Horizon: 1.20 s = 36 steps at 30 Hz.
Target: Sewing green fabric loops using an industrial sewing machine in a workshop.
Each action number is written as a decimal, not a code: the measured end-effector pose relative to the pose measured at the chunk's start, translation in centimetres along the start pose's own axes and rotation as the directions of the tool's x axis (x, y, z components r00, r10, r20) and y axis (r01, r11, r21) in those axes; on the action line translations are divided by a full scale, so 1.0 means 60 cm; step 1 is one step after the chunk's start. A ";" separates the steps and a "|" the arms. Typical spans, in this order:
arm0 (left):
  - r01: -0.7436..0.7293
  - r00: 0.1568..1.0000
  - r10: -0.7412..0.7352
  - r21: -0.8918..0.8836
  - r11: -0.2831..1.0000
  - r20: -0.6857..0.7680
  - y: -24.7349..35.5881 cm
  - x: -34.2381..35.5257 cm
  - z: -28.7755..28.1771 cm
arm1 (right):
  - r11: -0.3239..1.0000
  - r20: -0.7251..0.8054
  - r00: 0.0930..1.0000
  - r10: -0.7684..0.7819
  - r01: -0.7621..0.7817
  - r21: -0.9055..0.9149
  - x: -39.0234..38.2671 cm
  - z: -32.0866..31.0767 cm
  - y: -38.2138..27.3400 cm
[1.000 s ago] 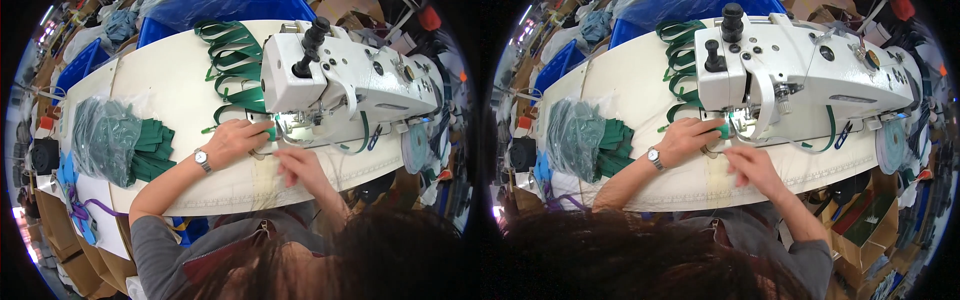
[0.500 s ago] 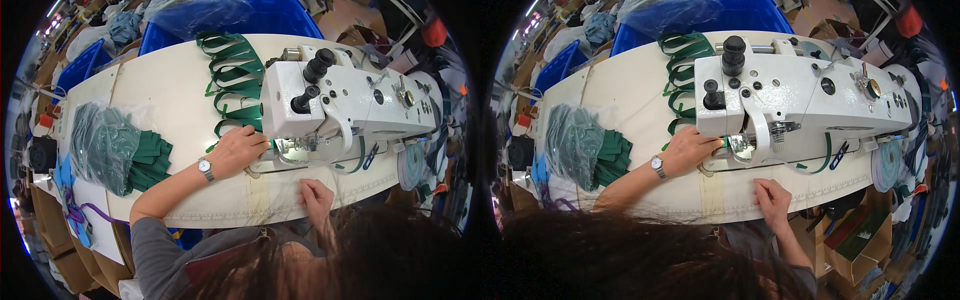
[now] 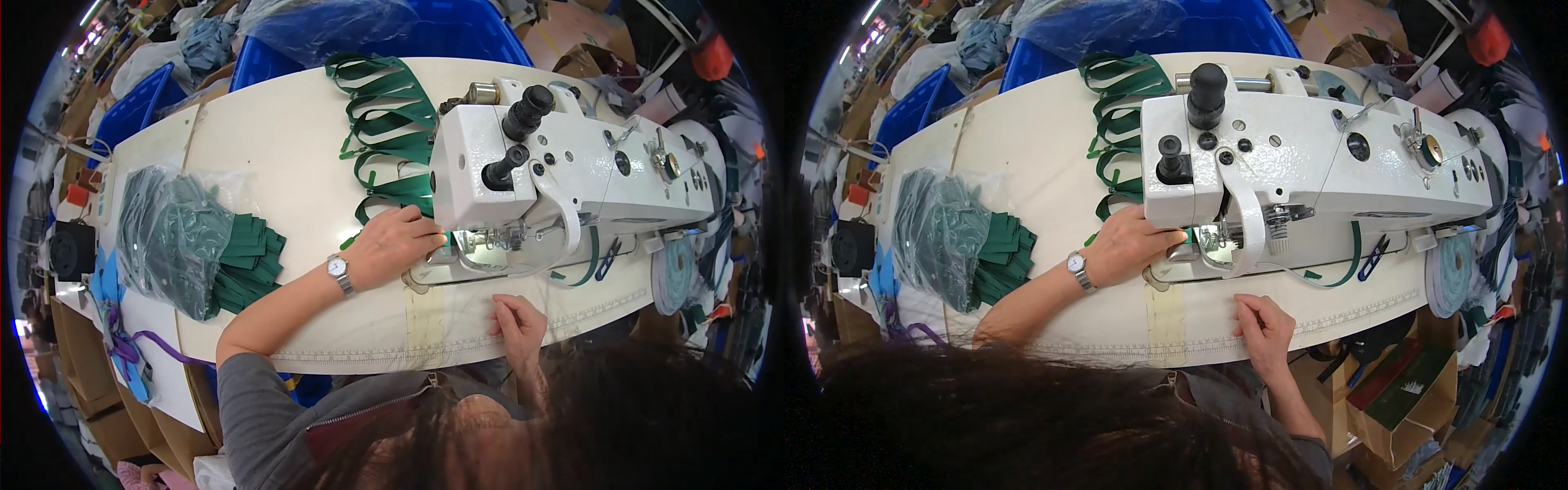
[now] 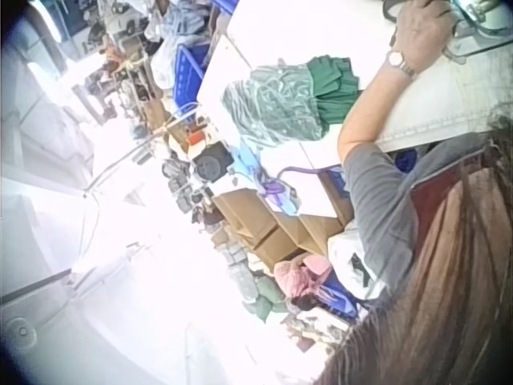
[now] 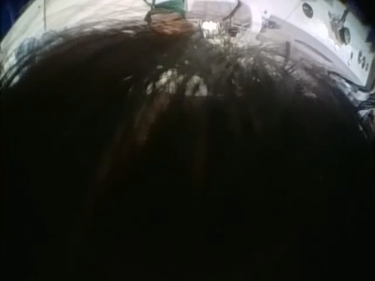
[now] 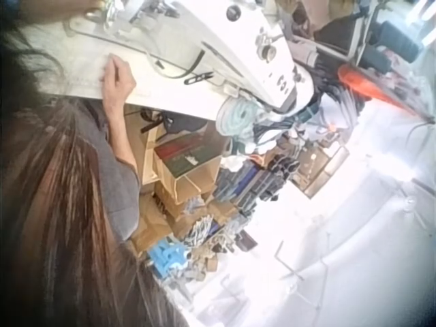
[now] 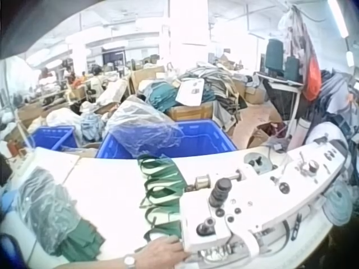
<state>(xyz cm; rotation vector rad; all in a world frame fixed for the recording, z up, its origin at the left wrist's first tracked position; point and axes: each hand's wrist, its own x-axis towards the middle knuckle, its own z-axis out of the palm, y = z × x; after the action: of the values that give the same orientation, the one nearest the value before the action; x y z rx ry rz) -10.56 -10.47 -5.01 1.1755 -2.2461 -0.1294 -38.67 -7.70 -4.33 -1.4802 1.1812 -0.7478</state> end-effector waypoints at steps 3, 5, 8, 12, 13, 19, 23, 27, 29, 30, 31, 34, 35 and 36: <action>0.009 1.000 -0.010 0.054 0.999 0.024 0.003 -0.005 0.005 | 1.000 0.001 1.000 0.015 -0.015 -0.012 0.001 0.001 -0.004; 0.007 1.000 -0.009 0.058 0.998 0.025 0.002 -0.004 0.005 | 0.999 0.004 1.000 0.001 -0.001 -0.053 0.002 0.002 -0.010; 0.008 0.999 -0.011 0.061 0.998 0.041 0.005 0.000 0.002 | 0.999 0.000 0.999 -0.046 0.046 -0.008 0.000 0.000 0.002; 0.012 0.997 -0.018 0.077 0.997 0.076 0.007 0.004 -0.004 | 0.999 0.005 0.999 -0.037 0.037 -0.025 0.002 0.000 -0.002; 0.009 0.997 -0.014 0.076 0.997 0.073 0.006 0.006 -0.003 | 1.000 -0.002 1.000 -0.027 0.027 -0.015 0.002 -0.002 -0.003; 0.010 0.998 -0.018 0.127 0.992 0.064 0.003 0.009 0.004 | 0.999 -0.025 0.999 -0.033 0.034 0.017 -0.002 -0.003 0.002; 0.053 0.994 -0.066 0.142 0.988 0.084 -0.002 0.005 -0.001 | 0.998 -0.041 0.999 0.000 0.003 0.065 -0.006 0.003 0.011; 0.123 0.988 -0.139 0.185 0.975 0.075 0.012 0.002 -0.024 | 0.999 -0.048 0.999 0.008 -0.006 0.046 -0.005 0.008 0.003; 0.149 0.987 -0.159 0.244 0.958 0.024 0.037 -0.017 -0.049 | 0.999 -0.033 0.999 0.024 -0.023 0.030 -0.001 0.008 -0.006; 0.169 0.985 -0.171 0.306 0.937 -0.020 0.045 -0.036 -0.066 | 0.999 -0.005 1.000 0.026 -0.026 0.045 0.000 0.010 -0.003; 0.202 0.976 -0.218 0.352 0.914 0.003 0.042 -0.060 -0.084 | 1.000 -0.025 1.000 -0.010 0.011 0.023 0.002 0.005 0.003; 0.428 0.904 -0.382 0.365 0.827 -0.194 0.034 -0.122 -0.176 | 0.983 -0.015 0.992 -0.129 0.125 -0.136 0.005 0.016 0.010; 0.533 0.843 -0.448 0.349 0.770 -0.300 0.027 -0.142 -0.201 | 0.944 0.065 0.974 -0.216 0.225 -0.242 0.016 0.027 -0.008; 0.620 0.772 -0.492 0.305 0.723 -0.403 0.021 -0.163 -0.224 | 0.902 0.163 0.943 -0.290 0.326 -0.282 0.025 0.049 -0.062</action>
<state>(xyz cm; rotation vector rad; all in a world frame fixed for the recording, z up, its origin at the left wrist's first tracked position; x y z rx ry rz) 0.08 0.34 1.96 1.9568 -1.6194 0.3017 -34.48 -8.22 -1.69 -1.9776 1.0146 -0.6965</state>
